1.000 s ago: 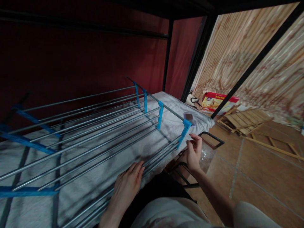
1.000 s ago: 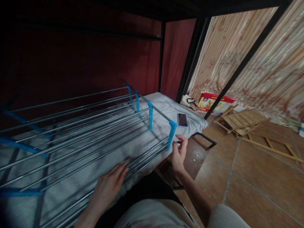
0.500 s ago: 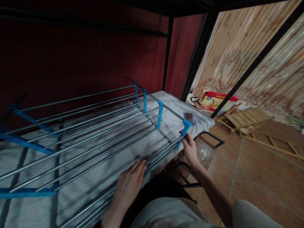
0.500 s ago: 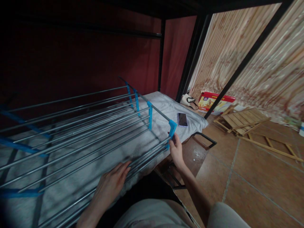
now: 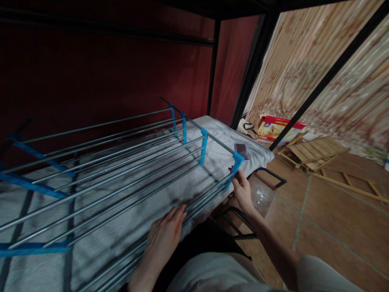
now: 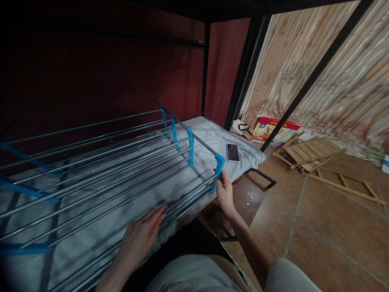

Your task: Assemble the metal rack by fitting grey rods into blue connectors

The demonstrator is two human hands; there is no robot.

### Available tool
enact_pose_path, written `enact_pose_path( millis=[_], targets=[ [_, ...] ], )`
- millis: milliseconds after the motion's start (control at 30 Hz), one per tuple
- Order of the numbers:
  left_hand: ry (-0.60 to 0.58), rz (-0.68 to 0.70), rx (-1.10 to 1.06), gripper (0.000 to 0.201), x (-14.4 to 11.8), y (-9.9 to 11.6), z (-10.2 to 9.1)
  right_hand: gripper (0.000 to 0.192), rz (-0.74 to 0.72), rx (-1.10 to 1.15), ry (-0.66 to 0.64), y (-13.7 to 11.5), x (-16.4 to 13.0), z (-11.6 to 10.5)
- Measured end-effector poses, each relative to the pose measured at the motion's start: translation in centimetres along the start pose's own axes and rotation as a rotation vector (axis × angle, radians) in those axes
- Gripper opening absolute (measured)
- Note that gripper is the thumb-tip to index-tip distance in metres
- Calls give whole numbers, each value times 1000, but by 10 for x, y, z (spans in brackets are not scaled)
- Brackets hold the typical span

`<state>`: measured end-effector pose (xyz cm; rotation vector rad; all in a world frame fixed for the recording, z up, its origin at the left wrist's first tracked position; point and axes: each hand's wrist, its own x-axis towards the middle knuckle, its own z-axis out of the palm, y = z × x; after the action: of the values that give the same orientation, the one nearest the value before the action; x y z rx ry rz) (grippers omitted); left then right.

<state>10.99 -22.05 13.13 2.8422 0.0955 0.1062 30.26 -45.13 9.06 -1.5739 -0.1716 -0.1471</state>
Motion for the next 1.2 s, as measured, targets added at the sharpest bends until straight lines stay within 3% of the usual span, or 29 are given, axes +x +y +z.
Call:
enact_pose_path(
  millis=[367, 1200],
  targets=[
    [-79, -35, 28, 40, 1, 10, -14, 45, -12, -67, -13, 8, -1, -2],
    [-187, -134, -142, 37, 9, 4, -7, 46, -121, -162, 0, 6, -4, 1]
  ],
)
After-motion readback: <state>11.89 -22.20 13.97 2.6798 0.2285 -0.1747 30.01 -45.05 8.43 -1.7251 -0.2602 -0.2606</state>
